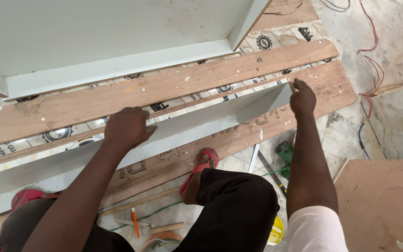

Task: The person applies masking tape to the edges of a white wooden cabinet frame. They repeatedly tear off strips of tape and press them along the seams and corners of the furniture piece, smoothing the tape down with their fingers.

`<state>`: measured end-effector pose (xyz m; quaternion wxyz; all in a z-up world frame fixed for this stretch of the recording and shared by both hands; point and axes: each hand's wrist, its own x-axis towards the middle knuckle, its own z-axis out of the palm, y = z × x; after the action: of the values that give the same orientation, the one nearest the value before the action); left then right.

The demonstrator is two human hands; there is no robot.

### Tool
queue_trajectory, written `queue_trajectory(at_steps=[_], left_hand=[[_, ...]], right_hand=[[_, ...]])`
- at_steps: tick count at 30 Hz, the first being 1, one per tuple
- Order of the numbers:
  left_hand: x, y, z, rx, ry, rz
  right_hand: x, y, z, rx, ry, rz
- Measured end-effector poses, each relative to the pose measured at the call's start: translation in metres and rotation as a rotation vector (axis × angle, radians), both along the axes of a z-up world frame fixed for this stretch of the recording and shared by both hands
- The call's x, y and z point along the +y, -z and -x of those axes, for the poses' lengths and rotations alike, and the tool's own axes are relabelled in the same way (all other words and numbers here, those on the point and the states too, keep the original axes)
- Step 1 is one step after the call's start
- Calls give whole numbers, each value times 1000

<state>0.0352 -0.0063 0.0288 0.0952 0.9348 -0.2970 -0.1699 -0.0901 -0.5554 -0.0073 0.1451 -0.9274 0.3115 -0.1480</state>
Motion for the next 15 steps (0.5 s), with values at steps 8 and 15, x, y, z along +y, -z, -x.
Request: queue_trajectory(at_steps=[8, 15], left_hand=[[9, 5, -1, -78, 48, -56], [39, 6, 2, -163, 82, -57]], right_hand=[[-19, 34, 13, -152, 22, -208], [-2, 32, 10, -193, 76, -82]])
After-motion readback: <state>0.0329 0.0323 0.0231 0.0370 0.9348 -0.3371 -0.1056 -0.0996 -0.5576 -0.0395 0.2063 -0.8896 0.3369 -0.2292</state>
